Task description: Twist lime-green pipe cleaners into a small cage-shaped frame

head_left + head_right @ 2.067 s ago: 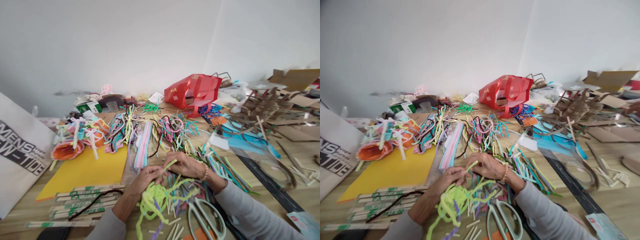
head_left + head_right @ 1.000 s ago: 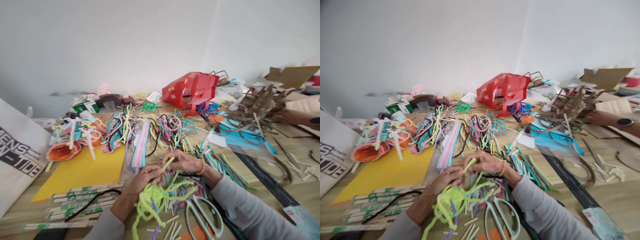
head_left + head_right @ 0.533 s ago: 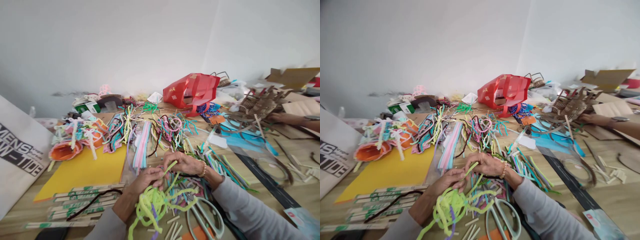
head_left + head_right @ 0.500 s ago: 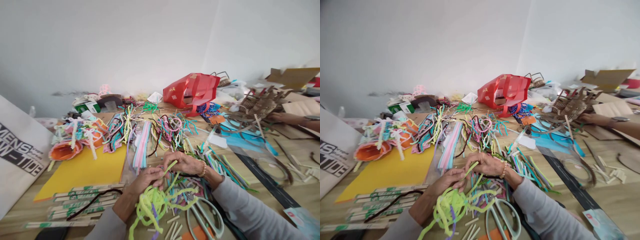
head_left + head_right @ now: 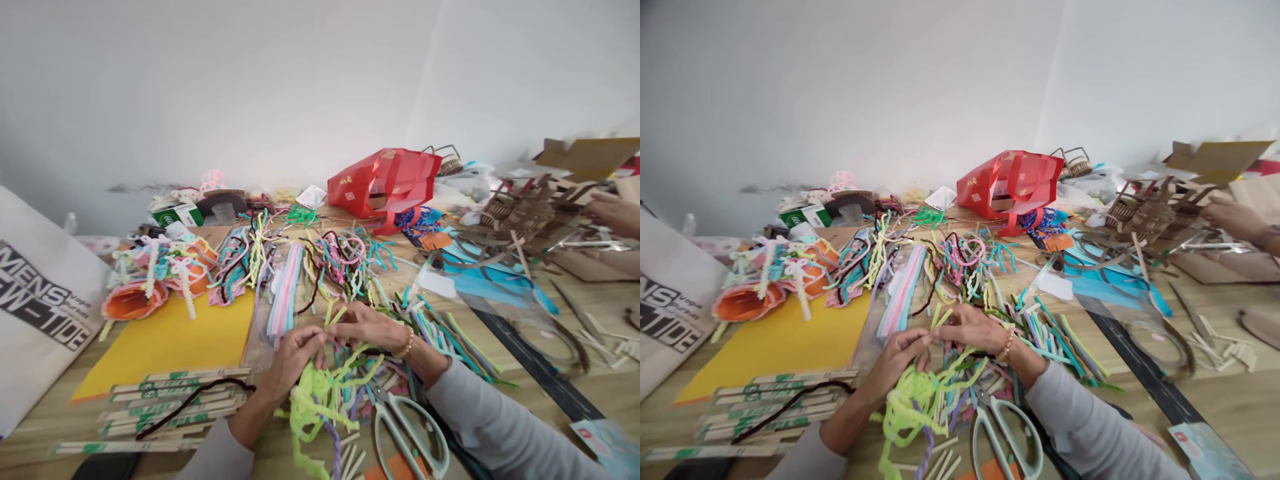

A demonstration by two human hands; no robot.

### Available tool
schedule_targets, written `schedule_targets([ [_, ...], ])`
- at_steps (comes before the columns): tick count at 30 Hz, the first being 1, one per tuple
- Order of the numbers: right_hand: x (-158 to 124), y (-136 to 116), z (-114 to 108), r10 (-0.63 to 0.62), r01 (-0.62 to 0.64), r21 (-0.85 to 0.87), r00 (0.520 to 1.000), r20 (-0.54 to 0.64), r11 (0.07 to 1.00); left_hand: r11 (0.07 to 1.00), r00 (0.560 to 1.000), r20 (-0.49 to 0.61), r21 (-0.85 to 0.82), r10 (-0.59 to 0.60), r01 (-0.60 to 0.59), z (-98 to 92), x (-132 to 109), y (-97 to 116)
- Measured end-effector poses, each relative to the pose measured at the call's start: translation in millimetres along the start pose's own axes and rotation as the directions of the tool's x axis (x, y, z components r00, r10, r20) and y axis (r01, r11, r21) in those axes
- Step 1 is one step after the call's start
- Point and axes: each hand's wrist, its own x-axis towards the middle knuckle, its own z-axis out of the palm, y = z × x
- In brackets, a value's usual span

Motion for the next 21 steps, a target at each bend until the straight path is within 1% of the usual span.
schedule_targets([
  [3, 2, 2, 6, 0.012, -0.012, 0.013, 0.997, -0.071, 1.0, 0.999, 1.0, -0.011, 0.048, 0.019, -0.019, 0.5, 1, 0],
  [9, 5, 10, 9, 0.005, 0.002, 0.072, 0.995, -0.097, 0.997, 1.0, 0.999, -0.04, 0.012, 0.012, -0.011, 0.2, 2, -5],
  [13, 4, 9, 7, 0.003, 0.004, 0.091, 0.996, -0.085, 0.996, 0.998, 0.999, -0.018, -0.047, -0.038, 0.038, -0.5, 2, -5],
  [16, 3, 7, 3, -0.043, 0.046, 0.1, 0.998, -0.035, 0.994, 0.984, 0.995, 0.051, -0.15, -0.09, 0.097, -2.0, 2, -7],
  [18, 2, 6, 0, -0.083, 0.081, 0.103, 0.996, 0.014, 0.991, 0.964, 0.987, 0.124, -0.229, -0.107, 0.133, -3.5, 3, -8],
  [21, 2, 6, -4, -0.14, 0.126, 0.135, 0.985, 0.103, 0.983, 0.932, 0.963, 0.245, -0.31, -0.112, 0.188, -5.9, 3, -10],
])
